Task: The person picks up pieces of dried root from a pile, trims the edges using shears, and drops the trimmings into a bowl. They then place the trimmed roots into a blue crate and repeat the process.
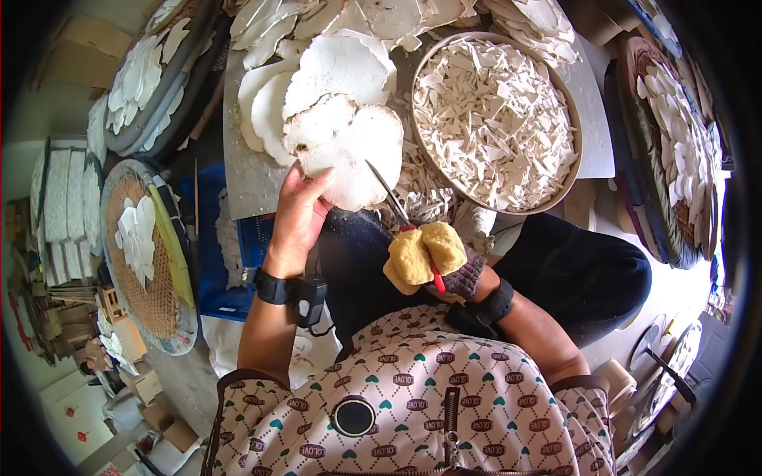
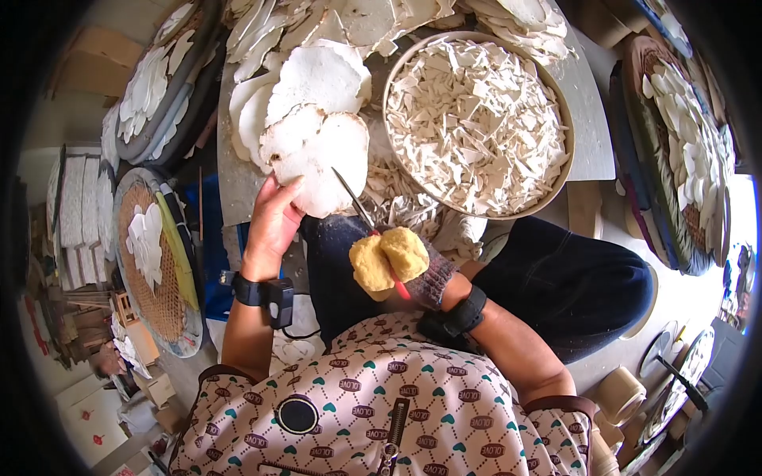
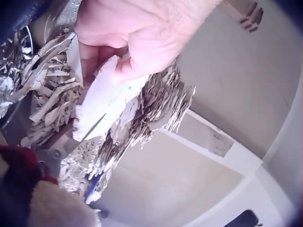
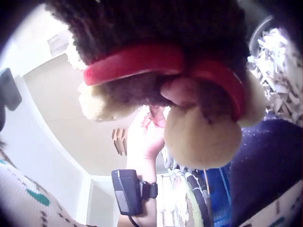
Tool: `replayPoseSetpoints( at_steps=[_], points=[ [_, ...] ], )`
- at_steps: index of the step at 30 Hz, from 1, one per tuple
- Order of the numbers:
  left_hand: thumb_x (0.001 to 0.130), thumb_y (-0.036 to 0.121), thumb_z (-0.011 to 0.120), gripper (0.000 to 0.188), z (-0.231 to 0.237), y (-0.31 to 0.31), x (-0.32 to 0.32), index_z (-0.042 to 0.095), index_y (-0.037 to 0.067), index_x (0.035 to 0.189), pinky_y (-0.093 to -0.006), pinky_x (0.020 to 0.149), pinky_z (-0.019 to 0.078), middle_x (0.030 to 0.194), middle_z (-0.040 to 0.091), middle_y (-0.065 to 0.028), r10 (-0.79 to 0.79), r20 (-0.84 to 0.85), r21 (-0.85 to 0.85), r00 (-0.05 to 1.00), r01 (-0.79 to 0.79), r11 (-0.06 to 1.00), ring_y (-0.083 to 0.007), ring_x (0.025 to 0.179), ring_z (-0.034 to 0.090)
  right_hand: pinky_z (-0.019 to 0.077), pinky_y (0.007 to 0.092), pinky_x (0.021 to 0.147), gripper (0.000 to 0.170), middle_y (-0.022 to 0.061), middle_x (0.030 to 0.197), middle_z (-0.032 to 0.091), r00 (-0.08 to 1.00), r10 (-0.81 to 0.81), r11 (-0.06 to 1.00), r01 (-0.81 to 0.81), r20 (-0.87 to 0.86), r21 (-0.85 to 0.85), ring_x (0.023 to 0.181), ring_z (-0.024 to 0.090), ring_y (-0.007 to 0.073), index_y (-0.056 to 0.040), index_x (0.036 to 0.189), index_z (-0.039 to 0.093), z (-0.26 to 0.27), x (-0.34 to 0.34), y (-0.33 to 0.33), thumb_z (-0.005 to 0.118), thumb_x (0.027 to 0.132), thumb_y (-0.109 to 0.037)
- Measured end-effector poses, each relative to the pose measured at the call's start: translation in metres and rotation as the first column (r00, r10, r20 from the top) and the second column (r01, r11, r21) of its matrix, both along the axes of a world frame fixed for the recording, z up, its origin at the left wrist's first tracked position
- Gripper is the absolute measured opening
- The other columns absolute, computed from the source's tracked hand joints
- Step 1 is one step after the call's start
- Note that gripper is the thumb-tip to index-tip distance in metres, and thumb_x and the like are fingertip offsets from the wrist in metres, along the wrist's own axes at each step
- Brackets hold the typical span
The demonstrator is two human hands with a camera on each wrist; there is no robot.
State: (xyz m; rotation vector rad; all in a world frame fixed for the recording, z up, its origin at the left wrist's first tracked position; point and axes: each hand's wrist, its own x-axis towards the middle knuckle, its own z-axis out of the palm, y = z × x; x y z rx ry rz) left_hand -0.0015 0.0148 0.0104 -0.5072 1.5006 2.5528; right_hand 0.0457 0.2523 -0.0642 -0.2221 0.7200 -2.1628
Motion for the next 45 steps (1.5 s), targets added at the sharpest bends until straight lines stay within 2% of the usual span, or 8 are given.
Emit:
replayPoseSetpoints(
  at_steps=[4,5,8,12,19,24,39,45],
  points=[
    [0.082,-0.001,0.054,0.037,-0.005,-0.029,-0.008,0.05,0.003,0.118,-0.0348,0.091,0.0452,0.114,0.057,-0.0094,-0.106,0.033,0.167,0.994,0.099,0.981,-0.0197,0.108,0.054,0.0456,0.0309,0.091,0.026,0.009,0.113,0.056,0.907,0.151,0.96,-0.04,0.392,-0.276,0.104,0.056,0.0174,-0.0012,0.115,0.05,0.006,-0.007,0.0,0.051,0.09,-0.007],
    [0.081,-0.003,0.054,0.033,0.001,-0.03,-0.008,0.053,0.002,0.114,-0.0339,0.089,0.0463,0.11,0.059,-0.0088,-0.08,0.004,0.199,0.997,0.078,0.977,-0.0191,0.106,0.055,0.0458,0.0325,0.092,0.026,0.0101,0.114,0.056,0.994,0.055,0.968,-0.029,-0.096,0.248,0.104,0.056,0.0195,0.0006,0.115,0.049,0.014,-0.007,0.004,0.049,0.091,-0.008],
    [0.08,-0.004,0.056,0.03,0.003,-0.052,-0.016,0.056,0.002,0.11,-0.0336,0.092,0.044,0.11,0.06,-0.0095,0.063,-0.19,0.209,0.98,-0.022,0.978,-0.0193,0.105,0.056,0.0462,0.0342,0.091,0.026,0.0129,0.114,0.056,0.914,0.152,0.976,-0.08,-0.375,0.201,0.104,0.057,0.0216,0.0024,0.115,0.049,0.004,-0.012,0.009,0.047,0.092,-0.009],
    [0.071,0.002,0.067,0.022,0.01,-0.07,-0.031,0.066,0.005,0.093,-0.0384,0.103,0.0329,0.132,0.044,-0.0138,-0.131,-0.59,-0.412,0.797,-0.157,0.898,-0.0231,0.121,0.044,0.0455,0.0349,0.093,0.026,0.0174,0.114,0.055,0.892,0.151,0.985,-0.097,0.427,-0.144,0.105,0.057,0.0235,0.0053,0.115,0.048,-0.011,0.001,0.001,0.045,0.092,-0.008],
    [0.066,0.003,0.071,0.014,0.005,-0.062,-0.035,0.068,0.008,0.078,-0.0382,0.105,0.0305,0.14,0.034,-0.0145,-0.248,-0.624,-0.656,0.741,-0.324,0.682,-0.0299,0.13,0.033,0.0449,0.0324,0.093,0.028,0.0115,0.114,0.056,0.779,0.237,0.934,-0.018,0.58,-0.357,0.105,0.056,0.0195,0.0026,0.118,0.048,0.018,-0.009,-0.003,0.048,0.091,-0.004],
    [0.065,0.002,0.07,0.014,0.005,-0.059,-0.03,0.069,0.009,0.077,-0.0364,0.101,0.037,0.138,0.038,-0.0155,-0.416,-0.544,-0.777,0.729,-0.25,0.577,-0.0287,0.126,0.038,0.046,0.0296,0.09,0.024,0.0114,0.112,0.058,0.994,0.06,0.987,-0.045,-0.093,0.157,0.102,0.057,0.0165,0.0033,0.113,0.052,0.011,-0.013,-0.007,0.049,0.091,-0.004],
    [0.067,0.005,0.069,0.011,-0.006,-0.05,-0.04,0.069,0.009,0.078,-0.0345,0.096,0.0417,0.134,0.044,-0.0153,-0.423,-0.526,-0.728,0.738,-0.133,0.673,-0.0256,0.12,0.046,0.0357,0.0319,0.102,0.039,0.0086,0.124,0.05,0.981,0.148,0.906,-0.083,0.127,-0.414,0.115,0.048,0.0184,-0.0035,0.125,0.044,-0.001,-0.024,-0.024,0.056,0.088,-0.012],
    [0.067,0.001,0.069,0.014,-0.008,-0.046,-0.047,0.069,0.008,0.078,-0.034,0.095,0.0431,0.132,0.045,-0.0147,-0.415,-0.482,-0.676,0.772,-0.027,0.736,-0.0247,0.119,0.047,0.0342,0.0324,0.102,0.053,0.0087,0.124,0.05,0.911,0.136,0.961,-0.026,-0.389,0.276,0.116,0.048,0.0188,-0.0071,0.126,0.044,0.012,-0.028,-0.007,0.069,0.079,-0.013]
  ],
)
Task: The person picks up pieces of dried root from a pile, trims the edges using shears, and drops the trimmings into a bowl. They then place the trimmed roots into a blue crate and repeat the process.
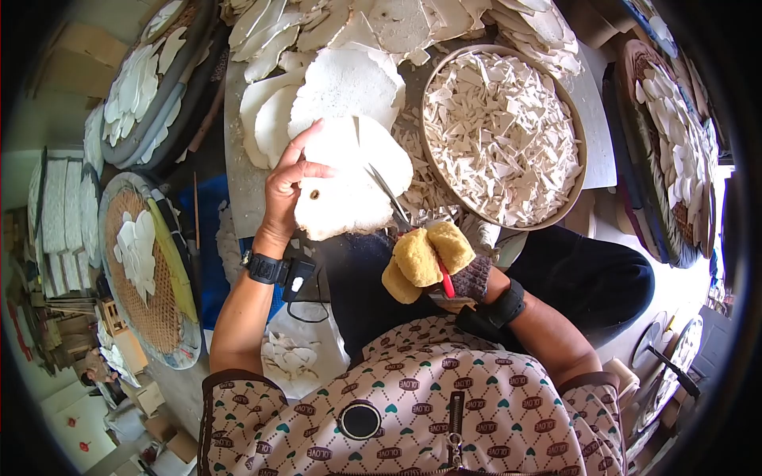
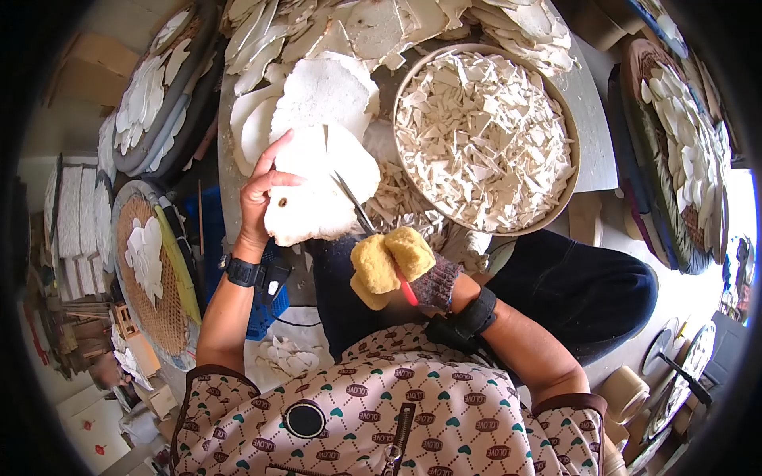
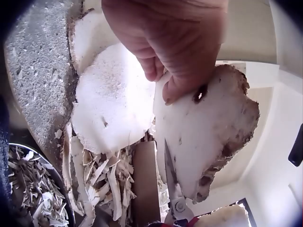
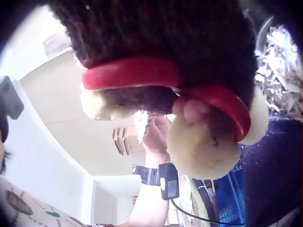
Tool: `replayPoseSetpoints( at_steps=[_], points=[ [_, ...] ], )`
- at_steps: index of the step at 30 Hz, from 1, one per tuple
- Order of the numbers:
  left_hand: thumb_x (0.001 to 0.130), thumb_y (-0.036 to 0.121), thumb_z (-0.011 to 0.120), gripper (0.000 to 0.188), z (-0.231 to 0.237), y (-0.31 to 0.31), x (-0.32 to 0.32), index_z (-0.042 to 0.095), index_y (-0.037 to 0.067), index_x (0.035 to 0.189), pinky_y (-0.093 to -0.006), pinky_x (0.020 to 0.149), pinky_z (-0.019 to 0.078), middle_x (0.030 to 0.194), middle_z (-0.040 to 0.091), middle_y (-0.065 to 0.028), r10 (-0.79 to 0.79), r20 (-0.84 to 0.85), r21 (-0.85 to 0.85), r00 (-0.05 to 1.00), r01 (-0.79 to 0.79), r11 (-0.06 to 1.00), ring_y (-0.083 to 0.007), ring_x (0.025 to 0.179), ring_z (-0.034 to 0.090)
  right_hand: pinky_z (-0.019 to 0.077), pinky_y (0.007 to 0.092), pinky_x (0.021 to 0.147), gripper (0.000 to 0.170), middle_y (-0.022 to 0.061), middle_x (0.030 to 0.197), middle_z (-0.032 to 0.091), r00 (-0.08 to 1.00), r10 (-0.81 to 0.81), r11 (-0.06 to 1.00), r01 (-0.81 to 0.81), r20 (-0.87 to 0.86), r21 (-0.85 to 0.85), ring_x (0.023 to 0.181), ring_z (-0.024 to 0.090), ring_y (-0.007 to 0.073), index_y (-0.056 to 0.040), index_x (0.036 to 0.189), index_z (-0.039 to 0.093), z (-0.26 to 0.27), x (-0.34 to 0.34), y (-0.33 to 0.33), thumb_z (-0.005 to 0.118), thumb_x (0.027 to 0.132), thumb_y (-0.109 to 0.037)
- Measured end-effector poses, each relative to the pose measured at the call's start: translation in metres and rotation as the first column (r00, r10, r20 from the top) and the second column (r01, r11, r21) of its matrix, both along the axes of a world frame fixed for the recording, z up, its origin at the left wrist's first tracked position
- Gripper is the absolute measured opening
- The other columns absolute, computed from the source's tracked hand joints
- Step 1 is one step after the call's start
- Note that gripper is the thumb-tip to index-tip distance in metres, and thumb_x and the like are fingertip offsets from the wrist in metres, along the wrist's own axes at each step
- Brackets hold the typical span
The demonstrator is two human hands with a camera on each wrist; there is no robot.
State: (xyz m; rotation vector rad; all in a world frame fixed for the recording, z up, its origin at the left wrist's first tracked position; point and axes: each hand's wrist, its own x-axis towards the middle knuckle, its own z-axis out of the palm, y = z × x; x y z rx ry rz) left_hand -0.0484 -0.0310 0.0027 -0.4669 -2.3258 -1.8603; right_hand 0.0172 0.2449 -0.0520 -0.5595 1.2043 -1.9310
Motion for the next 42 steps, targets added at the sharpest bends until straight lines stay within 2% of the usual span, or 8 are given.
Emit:
replayPoseSetpoints(
  at_steps=[19,23,30,35,38,39,41,42],
  points=[
    [0.067,0.006,0.071,0.017,-0.004,0.007,-0.019,0.069,0.006,0.084,-0.0349,0.098,0.0377,0.129,0.049,-0.0144,0.051,-0.164,-0.127,0.985,-0.073,0.989,-0.0278,0.122,0.044,0.0421,0.0316,0.094,0.048,0.008,0.114,0.056,0.825,-0.066,0.94,0.241,0.561,-0.243,0.104,0.055,0.0172,-0.0063,0.12,0.049,-0.021,-0.011,-0.015,0.07,0.077,-0.008],
    [0.08,0.001,0.061,0.022,-0.011,-0.014,-0.02,0.061,0.0,0.102,-0.0299,0.092,0.041,0.109,0.058,-0.0096,0.358,-0.141,-0.061,0.923,-0.369,0.927,-0.0199,0.107,0.053,0.0492,0.0272,0.072,0.029,0.0044,0.087,0.061,0.857,-0.333,0.904,0.408,-0.394,0.125,0.077,0.059,0.0121,-0.0034,0.11,0.055,0.031,-0.021,-0.013,0.055,0.09,-0.024],
    [0.088,0.012,0.056,0.025,0.001,-0.055,0.023,0.053,-0.001,0.109,-0.0285,0.083,0.0483,0.102,0.061,-0.0076,0.372,0.443,0.357,0.816,-0.541,0.761,-0.0139,0.091,0.06,0.0327,0.031,0.103,0.065,0.0069,0.132,0.043,0.867,-0.178,0.983,0.136,0.465,0.123,0.122,0.042,0.0167,-0.0101,0.133,0.035,-0.042,0.007,0.017,0.068,0.077,-0.005],
    [0.085,0.011,0.06,0.025,-0.021,-0.078,0.043,0.054,-0.001,0.106,-0.0257,0.076,0.0508,0.097,0.062,-0.0073,0.372,0.552,0.323,0.747,-0.602,0.73,-0.0129,0.085,0.062,0.0438,0.03,0.087,0.036,0.0081,0.106,0.057,0.98,-0.138,0.978,0.158,-0.142,0.137,0.098,0.055,0.0171,-0.0031,0.112,0.051,-0.007,0.006,0.01,0.064,0.08,-0.012],
    [0.081,0.005,0.062,0.034,-0.044,-0.094,0.043,0.05,-0.003,0.111,-0.0271,0.081,0.0462,0.1,0.06,-0.0091,0.56,0.345,-0.003,0.754,-0.596,0.803,-0.0163,0.091,0.059,0.048,0.0289,0.077,0.032,0.0071,0.092,0.063,0.982,-0.122,0.971,0.149,-0.147,0.186,0.084,0.06,0.015,-0.0017,0.102,0.059,0.026,0.001,0.006,0.069,0.074,-0.014],
    [0.079,0.003,0.062,0.04,-0.068,-0.097,0.041,0.047,-0.004,0.115,-0.0309,0.086,0.0436,0.103,0.058,-0.012,0.845,-0.155,-0.313,0.512,-0.837,0.449,-0.0196,0.098,0.055,0.0478,0.0287,0.079,0.034,0.0069,0.095,0.063,0.994,-0.083,0.951,0.099,-0.068,0.291,0.086,0.06,0.0146,-0.0013,0.105,0.058,0.039,0.0,0.007,0.068,0.074,-0.01],
    [0.077,0.0,0.061,0.038,-0.007,-0.05,0.037,0.05,-0.002,0.113,-0.0324,0.089,0.0423,0.106,0.057,-0.0138,0.706,-0.456,-0.46,0.543,-0.822,0.335,-0.0232,0.1,0.054,0.0474,0.0275,0.081,0.035,0.0073,0.098,0.063,0.992,-0.025,0.995,0.036,-0.121,0.095,0.088,0.059,0.0132,-0.0015,0.108,0.057,0.021,0.007,0.006,0.066,0.075,-0.008],
    [0.076,-0.002,0.061,0.035,-0.001,-0.032,0.035,0.053,-0.001,0.11,-0.0323,0.089,0.0424,0.105,0.057,-0.013,0.655,-0.324,-0.428,0.683,-0.723,0.542,-0.0242,0.099,0.055,0.0472,0.0267,0.081,0.035,0.0077,0.101,0.062,0.983,0.016,0.986,0.015,-0.182,0.167,0.09,0.059,0.0124,-0.002,0.11,0.055,0.04,0.001,0.004,0.064,0.077,-0.006]
  ],
)
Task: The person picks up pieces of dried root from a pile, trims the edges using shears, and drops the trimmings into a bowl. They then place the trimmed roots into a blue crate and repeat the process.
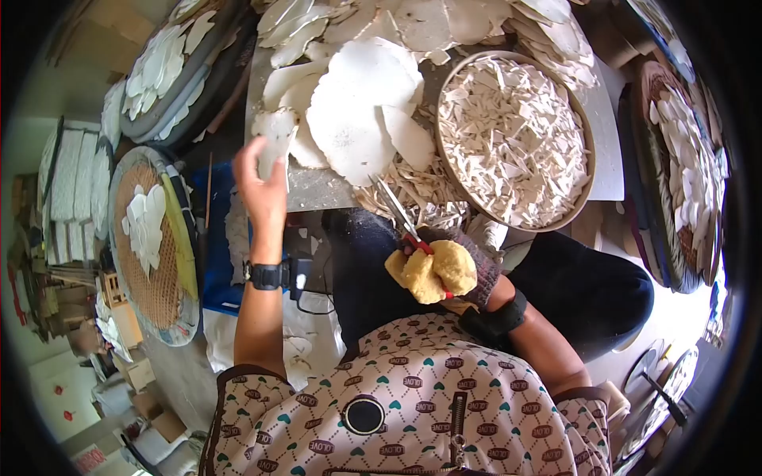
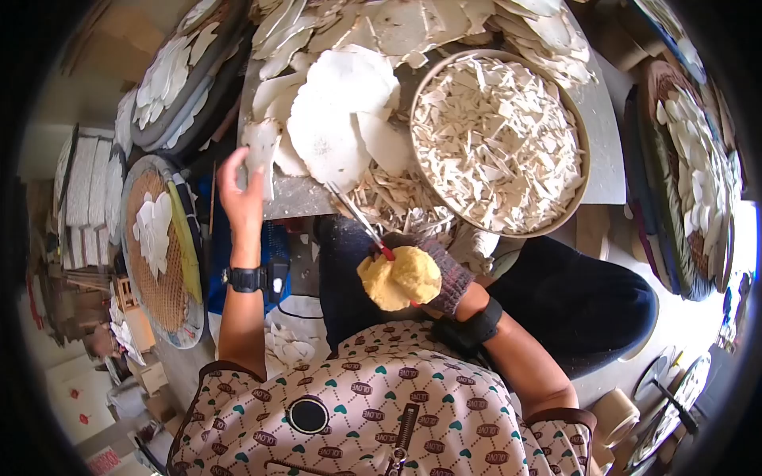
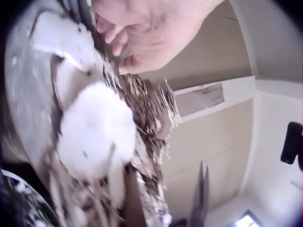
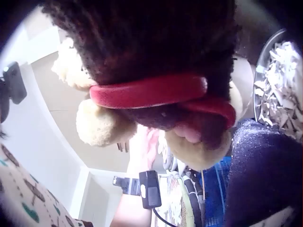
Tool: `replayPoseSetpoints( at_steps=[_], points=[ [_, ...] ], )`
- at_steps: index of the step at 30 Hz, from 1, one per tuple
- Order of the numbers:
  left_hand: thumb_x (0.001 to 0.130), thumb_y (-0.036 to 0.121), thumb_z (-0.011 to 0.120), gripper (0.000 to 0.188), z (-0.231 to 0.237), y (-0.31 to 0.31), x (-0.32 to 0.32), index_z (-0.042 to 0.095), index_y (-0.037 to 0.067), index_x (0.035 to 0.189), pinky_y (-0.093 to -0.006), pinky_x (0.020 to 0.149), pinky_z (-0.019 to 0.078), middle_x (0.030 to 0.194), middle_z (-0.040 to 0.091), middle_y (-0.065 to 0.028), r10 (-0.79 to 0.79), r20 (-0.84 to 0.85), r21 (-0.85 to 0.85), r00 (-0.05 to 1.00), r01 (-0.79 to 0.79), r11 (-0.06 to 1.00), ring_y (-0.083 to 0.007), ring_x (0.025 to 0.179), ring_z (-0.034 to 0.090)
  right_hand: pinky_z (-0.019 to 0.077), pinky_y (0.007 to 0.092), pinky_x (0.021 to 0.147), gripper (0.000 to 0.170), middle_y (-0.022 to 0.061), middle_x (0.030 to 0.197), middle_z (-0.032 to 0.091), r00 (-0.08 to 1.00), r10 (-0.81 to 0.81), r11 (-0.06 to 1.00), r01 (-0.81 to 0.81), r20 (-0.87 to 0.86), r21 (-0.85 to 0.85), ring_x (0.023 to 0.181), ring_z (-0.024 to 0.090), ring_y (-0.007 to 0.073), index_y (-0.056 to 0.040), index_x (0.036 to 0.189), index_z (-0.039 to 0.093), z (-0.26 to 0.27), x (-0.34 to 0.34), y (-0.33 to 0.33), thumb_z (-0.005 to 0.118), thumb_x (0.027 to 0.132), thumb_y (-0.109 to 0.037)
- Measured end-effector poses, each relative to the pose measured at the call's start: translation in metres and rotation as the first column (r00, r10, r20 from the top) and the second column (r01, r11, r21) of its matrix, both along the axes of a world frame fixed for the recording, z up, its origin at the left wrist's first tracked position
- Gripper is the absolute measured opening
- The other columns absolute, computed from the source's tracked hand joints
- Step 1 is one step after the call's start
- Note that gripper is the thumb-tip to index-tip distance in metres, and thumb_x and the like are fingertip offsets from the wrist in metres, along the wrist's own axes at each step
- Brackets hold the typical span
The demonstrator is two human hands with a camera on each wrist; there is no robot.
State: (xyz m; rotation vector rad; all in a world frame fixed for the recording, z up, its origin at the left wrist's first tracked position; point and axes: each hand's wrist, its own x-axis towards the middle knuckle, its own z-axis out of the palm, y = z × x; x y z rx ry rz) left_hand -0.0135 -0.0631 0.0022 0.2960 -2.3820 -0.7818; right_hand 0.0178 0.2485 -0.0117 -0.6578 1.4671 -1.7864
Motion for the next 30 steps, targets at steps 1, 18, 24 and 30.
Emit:
replayPoseSetpoints(
  at_steps=[1,18,24,30],
  points=[
    [0.075,-0.003,0.06,0.032,0.002,0.017,-0.003,0.056,0.0,0.106,-0.0322,0.089,0.0424,0.104,0.058,-0.0122,-0.18,0.03,0.155,0.983,0.173,0.973,-0.0251,0.098,0.055,0.0472,0.0267,0.081,0.031,0.007,0.099,0.062,0.998,-0.06,0.998,0.061,-0.037,0.035,0.09,0.059,0.0117,-0.0019,0.109,0.055,0.009,0.004,-0.003,0.06,0.08,-0.006],
    [0.08,0.016,0.063,0.02,0.017,0.121,-0.029,0.047,0.007,0.088,-0.0298,0.05,0.0462,0.063,0.06,-0.0092,-0.35,0.305,0.09,0.886,0.339,0.936,-0.0229,0.054,0.059,0.0478,0.0288,0.077,0.025,0.0103,0.092,0.062,0.975,-0.057,0.984,0.091,-0.214,0.151,0.086,0.061,0.0186,-0.001,0.1,0.057,0.013,0.011,0.014,0.062,0.078,-0.011],
    [0.082,-0.003,0.057,0.026,0.024,0.102,0.013,0.046,-0.001,0.106,-0.0194,0.067,0.0457,0.093,0.061,-0.0077,-0.453,0.084,0.793,0.888,0.216,0.57,-0.0081,0.077,0.057,0.0472,0.0304,0.079,0.027,0.0083,0.096,0.061,0.823,-0.089,0.8,0.395,0.561,-0.452,0.087,0.059,0.0179,0.0007,0.101,0.054,-0.038,0.016,0.014,0.06,0.084,-0.019],
    [0.083,-0.002,0.058,0.032,0.019,0.114,0.03,0.049,-0.002,0.113,-0.0215,0.076,0.0474,0.1,0.061,-0.0095,-0.611,0.14,0.882,0.779,0.182,0.434,-0.011,0.086,0.058,0.0478,0.029,0.082,0.022,0.0097,0.103,0.061,0.915,-0.403,0.894,0.39,-0.02,-0.219,0.094,0.06,0.0163,-0.001,0.107,0.055,-0.057,0.019,0.007,0.056,0.086,-0.009]
  ],
)
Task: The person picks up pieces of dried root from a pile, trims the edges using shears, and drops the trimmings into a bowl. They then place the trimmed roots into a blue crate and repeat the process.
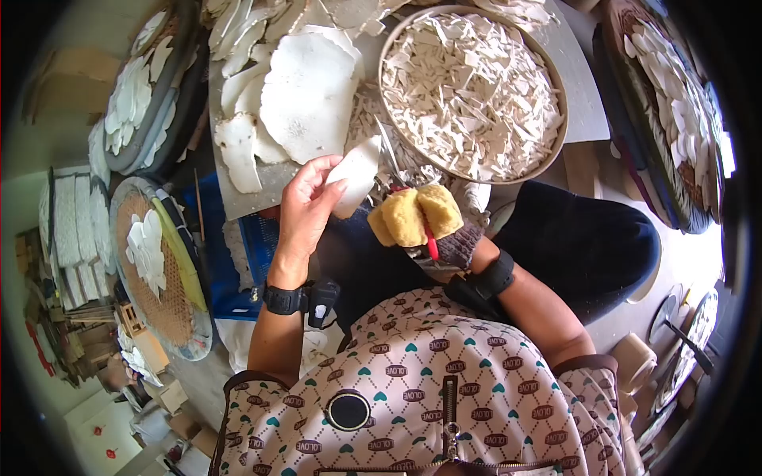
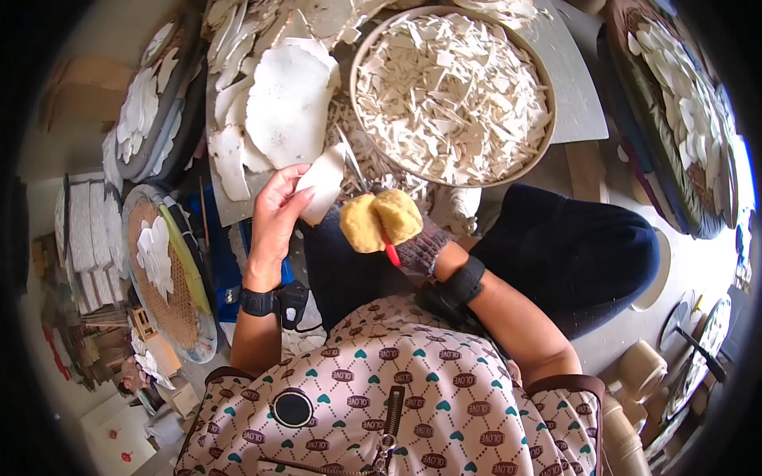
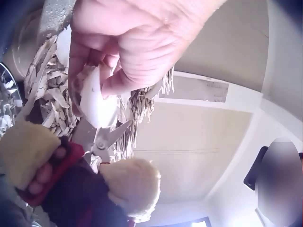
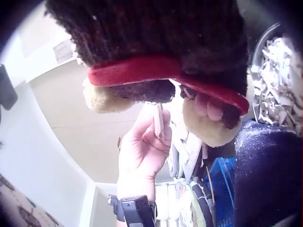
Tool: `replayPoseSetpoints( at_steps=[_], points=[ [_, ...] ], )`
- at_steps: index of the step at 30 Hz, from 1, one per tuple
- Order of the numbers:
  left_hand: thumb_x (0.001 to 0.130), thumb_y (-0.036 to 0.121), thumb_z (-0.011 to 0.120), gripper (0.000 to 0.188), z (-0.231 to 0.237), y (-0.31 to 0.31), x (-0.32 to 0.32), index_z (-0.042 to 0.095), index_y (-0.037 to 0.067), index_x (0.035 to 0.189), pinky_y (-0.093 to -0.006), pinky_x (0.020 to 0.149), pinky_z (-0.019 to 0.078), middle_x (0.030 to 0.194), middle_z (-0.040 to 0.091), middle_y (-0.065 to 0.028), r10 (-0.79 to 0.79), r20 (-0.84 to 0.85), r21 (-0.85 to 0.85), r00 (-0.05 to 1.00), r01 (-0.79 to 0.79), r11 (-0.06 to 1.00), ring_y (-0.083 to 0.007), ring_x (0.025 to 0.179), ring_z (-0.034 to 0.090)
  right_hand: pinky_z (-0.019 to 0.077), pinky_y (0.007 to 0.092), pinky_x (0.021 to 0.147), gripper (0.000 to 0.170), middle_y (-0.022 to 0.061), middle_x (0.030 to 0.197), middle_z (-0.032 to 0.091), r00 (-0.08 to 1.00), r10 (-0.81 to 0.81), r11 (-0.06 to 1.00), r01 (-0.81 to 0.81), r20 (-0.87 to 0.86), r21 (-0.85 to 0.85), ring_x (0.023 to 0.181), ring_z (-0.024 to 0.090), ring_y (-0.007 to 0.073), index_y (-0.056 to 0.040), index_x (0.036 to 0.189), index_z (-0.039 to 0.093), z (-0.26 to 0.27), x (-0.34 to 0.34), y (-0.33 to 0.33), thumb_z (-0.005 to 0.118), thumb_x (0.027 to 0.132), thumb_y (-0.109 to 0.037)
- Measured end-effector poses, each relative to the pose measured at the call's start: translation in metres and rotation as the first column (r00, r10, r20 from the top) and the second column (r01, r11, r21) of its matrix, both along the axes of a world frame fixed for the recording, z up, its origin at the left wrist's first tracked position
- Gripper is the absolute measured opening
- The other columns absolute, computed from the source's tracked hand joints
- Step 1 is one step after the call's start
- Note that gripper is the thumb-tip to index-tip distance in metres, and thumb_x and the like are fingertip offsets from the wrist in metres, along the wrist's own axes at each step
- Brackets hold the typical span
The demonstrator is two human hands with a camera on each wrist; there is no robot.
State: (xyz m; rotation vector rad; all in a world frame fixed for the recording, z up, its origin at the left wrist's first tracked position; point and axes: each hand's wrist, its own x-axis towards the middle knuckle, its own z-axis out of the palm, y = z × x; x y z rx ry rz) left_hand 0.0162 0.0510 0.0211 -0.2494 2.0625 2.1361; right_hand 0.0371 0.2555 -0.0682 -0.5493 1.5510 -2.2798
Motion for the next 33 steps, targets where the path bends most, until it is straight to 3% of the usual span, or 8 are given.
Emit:
replayPoseSetpoints(
  at_steps=[2,6,11,16,21,26,29,33],
  points=[
    [0.083,-0.001,0.059,0.034,-0.004,0.002,0.001,0.048,-0.001,0.115,-0.0223,0.077,0.0476,0.101,0.061,-0.0098,-0.025,0.014,0.002,1.0,0.025,1.0,-0.0119,0.088,0.058,0.0475,0.0291,0.084,0.023,0.0101,0.107,0.059,0.981,0.063,0.972,-0.019,0.182,-0.233,0.096,0.059,0.0157,0.0,0.11,0.053,0.001,0.002,-0.006,0.054,0.089,-0.01],
    [0.082,-0.002,0.059,0.041,-0.017,0.006,-0.003,0.044,0.002,0.12,-0.0238,0.077,0.0479,0.103,0.059,-0.0084,0.246,-0.066,0.202,0.967,-0.228,0.952,-0.0131,0.09,0.058,0.0485,0.029,0.081,0.021,0.0103,0.103,0.061,0.989,0.071,0.992,-0.056,-0.133,0.113,0.094,0.06,0.0164,0.0021,0.106,0.055,0.012,-0.012,0.0,0.051,0.09,-0.01],
    [0.082,0.0,0.06,0.048,-0.03,0.022,-0.007,0.038,0.009,0.123,-0.0254,0.074,0.0493,0.109,0.055,-0.0108,0.612,-0.046,0.283,0.789,-0.578,0.766,-0.015,0.091,0.057,0.0501,0.0273,0.07,0.029,0.0107,0.088,0.065,0.877,0.226,0.952,-0.106,0.425,-0.288,0.078,0.062,0.0157,0.0047,0.092,0.061,0.034,-0.007,-0.015,0.049,0.091,-0.021],
    [0.085,0.005,0.057,0.049,-0.028,0.014,-0.013,0.035,0.007,0.128,-0.032,0.07,0.0543,0.107,0.057,-0.0128,0.497,-0.093,0.227,0.863,-0.468,0.854,-0.0186,0.087,0.06,0.0462,0.0293,0.083,0.023,0.0122,0.105,0.059,0.826,0.359,0.922,-0.239,0.435,-0.306,0.094,0.058,0.0169,0.0018,0.107,0.053,0.016,-0.002,-0.009,0.051,0.091,-0.014],
    [0.086,0.004,0.055,0.049,-0.034,0.007,-0.02,0.035,0.007,0.13,-0.0312,0.067,0.0546,0.103,0.059,-0.0121,0.478,-0.096,0.188,0.873,-0.455,0.87,-0.0174,0.084,0.061,0.0463,0.0297,0.089,0.025,0.011,0.109,0.058,0.963,0.248,0.946,-0.264,0.109,0.186,0.1,0.058,0.017,0.0007,0.111,0.052,-0.003,0.003,-0.011,0.054,0.09,-0.012],
    [0.085,0.005,0.056,0.048,-0.028,0.005,-0.023,0.037,0.006,0.129,-0.0269,0.068,0.0534,0.102,0.06,-0.0111,0.324,-0.07,0.171,0.943,-0.309,0.935,-0.0145,0.084,0.061,0.0486,0.0273,0.069,0.026,0.011,0.09,0.065,0.85,0.338,0.92,-0.21,0.404,-0.33,0.082,0.061,0.0144,0.0037,0.092,0.06,0.03,-0.004,-0.016,0.048,0.091,-0.019],
    [0.085,0.004,0.056,0.045,-0.027,0.006,-0.023,0.039,0.006,0.127,-0.0245,0.068,0.0528,0.104,0.06,-0.0107,0.287,-0.064,0.161,0.956,-0.274,0.948,-0.0129,0.086,0.061,0.0489,0.0274,0.07,0.026,0.01,0.09,0.065,0.979,0.152,0.987,-0.157,0.139,0.028,0.082,0.061,0.0141,0.004,0.093,0.06,0.025,-0.002,-0.017,0.048,0.091,-0.018],
    [0.085,0.003,0.055,0.043,-0.031,0.005,-0.024,0.04,0.005,0.126,-0.0249,0.068,0.0533,0.104,0.06,-0.0104,0.272,-0.047,0.183,0.961,-0.259,0.948,-0.0138,0.087,0.061,0.0477,0.0278,0.084,0.021,0.0096,0.104,0.061,0.855,0.294,0.954,-0.233,0.426,-0.189,0.094,0.059,0.0159,0.0009,0.107,0.055,0.014,0.001,-0.012,0.05,0.091,-0.011]
  ],
)
